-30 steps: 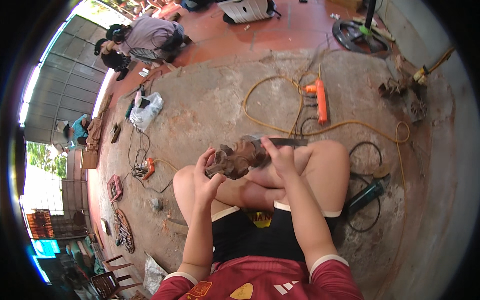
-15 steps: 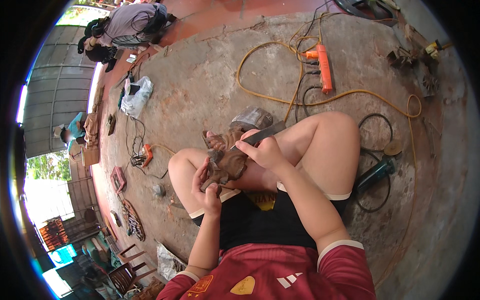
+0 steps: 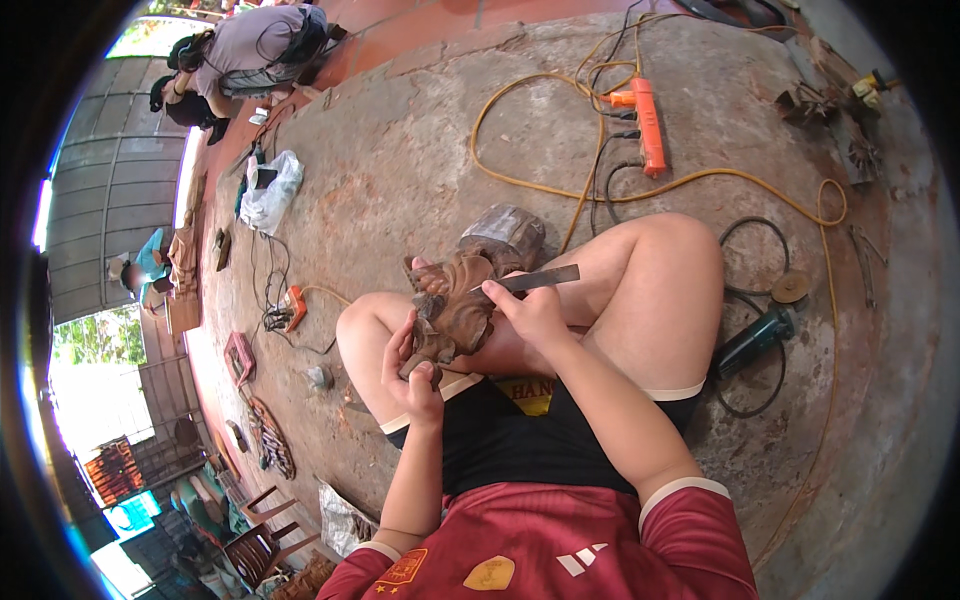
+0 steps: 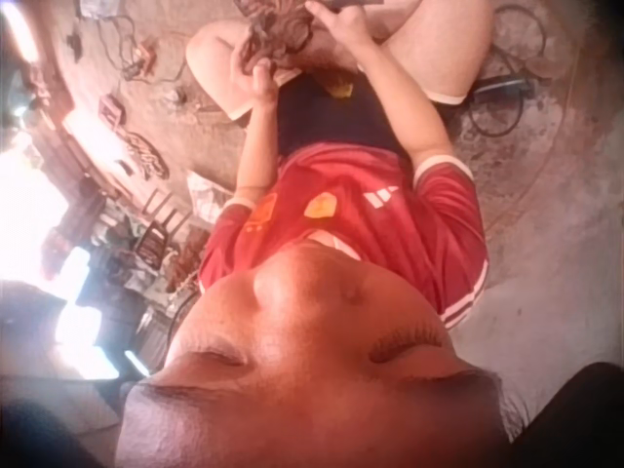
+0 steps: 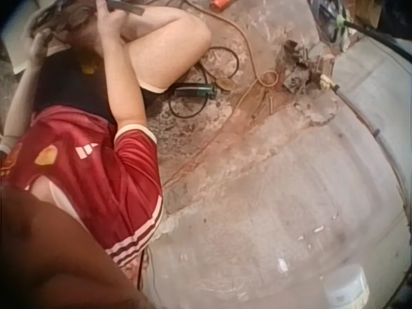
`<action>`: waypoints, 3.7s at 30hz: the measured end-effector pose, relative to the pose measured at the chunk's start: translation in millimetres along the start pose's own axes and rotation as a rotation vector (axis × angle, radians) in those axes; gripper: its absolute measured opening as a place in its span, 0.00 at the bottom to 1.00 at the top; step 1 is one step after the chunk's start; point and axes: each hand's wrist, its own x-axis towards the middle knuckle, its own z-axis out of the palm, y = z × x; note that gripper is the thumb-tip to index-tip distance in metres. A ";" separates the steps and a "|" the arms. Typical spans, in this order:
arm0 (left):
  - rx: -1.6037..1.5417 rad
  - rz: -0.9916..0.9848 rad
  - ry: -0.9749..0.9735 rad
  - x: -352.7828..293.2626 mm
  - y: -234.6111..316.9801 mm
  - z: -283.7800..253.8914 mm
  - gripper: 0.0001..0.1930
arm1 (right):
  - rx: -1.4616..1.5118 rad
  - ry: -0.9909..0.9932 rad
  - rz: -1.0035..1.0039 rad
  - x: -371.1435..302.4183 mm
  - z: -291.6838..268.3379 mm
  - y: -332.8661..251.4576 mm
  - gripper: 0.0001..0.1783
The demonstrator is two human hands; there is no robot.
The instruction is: The person sits on the floor and carves a piece of wood using a chisel. They hold the wood in their left hand and use the chisel in their right hand to shape the wood, occasionally rotating it to work on different sides.
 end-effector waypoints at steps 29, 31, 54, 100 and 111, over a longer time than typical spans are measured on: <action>0.023 -0.018 0.009 -3.4 0.9 2.3 0.31 | -0.050 -0.022 -0.061 41.6 -3.6 23.9 0.14; 0.020 -0.001 0.015 -3.7 -2.8 0.1 0.31 | -0.047 -0.117 -0.041 37.7 -1.2 17.1 0.15; 0.022 0.021 0.010 -3.9 1.5 4.0 0.32 | -0.100 -0.039 0.076 43.6 -9.4 26.0 0.17; -0.008 0.019 0.000 -4.4 -5.3 0.2 0.30 | -0.198 -0.331 -0.082 31.0 0.6 -6.1 0.16; 0.073 0.042 -0.012 -0.4 6.3 3.3 0.32 | -0.208 -0.296 -0.079 28.5 2.3 -4.5 0.15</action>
